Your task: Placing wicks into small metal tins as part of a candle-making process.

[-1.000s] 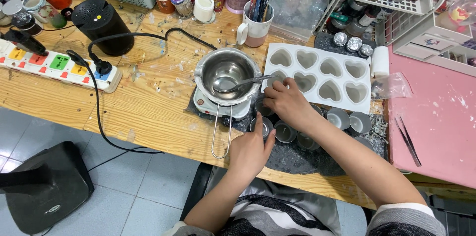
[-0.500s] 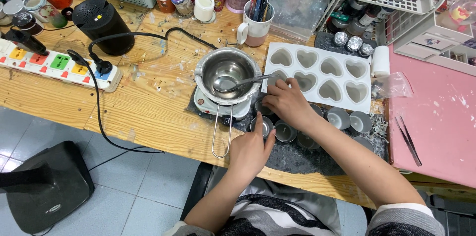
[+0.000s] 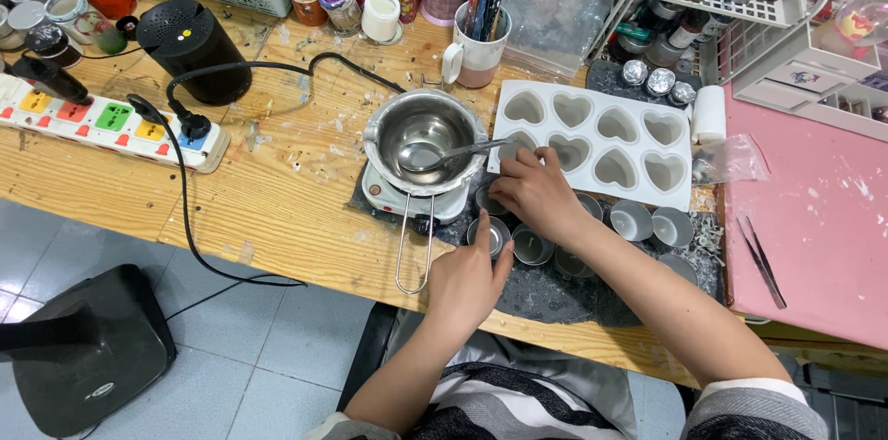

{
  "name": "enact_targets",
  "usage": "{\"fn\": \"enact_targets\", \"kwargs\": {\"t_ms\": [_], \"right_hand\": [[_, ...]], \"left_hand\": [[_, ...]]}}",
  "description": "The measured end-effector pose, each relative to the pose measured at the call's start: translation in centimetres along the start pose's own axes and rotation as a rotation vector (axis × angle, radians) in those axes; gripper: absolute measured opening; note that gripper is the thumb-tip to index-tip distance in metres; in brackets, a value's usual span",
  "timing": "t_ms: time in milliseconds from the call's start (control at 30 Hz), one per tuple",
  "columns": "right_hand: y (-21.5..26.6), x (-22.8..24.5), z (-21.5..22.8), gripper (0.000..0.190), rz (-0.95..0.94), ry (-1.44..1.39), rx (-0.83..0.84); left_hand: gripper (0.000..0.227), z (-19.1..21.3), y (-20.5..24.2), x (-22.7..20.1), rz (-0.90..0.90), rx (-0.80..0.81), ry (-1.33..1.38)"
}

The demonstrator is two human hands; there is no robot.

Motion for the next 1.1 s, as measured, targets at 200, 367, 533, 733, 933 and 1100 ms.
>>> {"fn": "enact_targets", "kwargs": {"t_ms": [200,367,533,733,933,1100], "right_hand": [[0.0,0.0,0.0,0.012,-0.006,0.017,0.002],[0.1,0.0,0.0,0.012,-0.004,0.015,-0.008],[0.3,0.0,0.2,0.011,-0.002,0.013,-0.019],[1.9,-0.9,3.4,0.011,-0.077,-0.161,-0.082],[7.5,-1.6,11.0,0.011,-0.291,-0.234,-0.253],[16.4,-3.8,14.4,0.01,-0.631,-0.187,-0.549]], "left_hand": [[0.069,0.0,0.0,-0.1,0.005,0.005,-0.016],[0.069,-0.1,0.0,0.0,-0.002,-0.014,-0.014],[0.069,-0.1,0.0,-0.1,-0.005,-0.023,-0.014],[0.07,-0.1,0.1,0.0,0.005,0.038,-0.009],[0.067,0.0,0.2,-0.8,-0.019,-0.011,0.006],[0.06,-0.4,0.3,-2.7,-0.092,-0.068,0.101]]}}
Point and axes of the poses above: each hand's wrist, its own y-axis away from the middle knuckle, its own z-axis out of the back of the hand, x = y × z, the point moved 2 cm from there along -y, towards the middle knuckle, and after that the axes turned 1 degree about y, right-handed, at the moved point
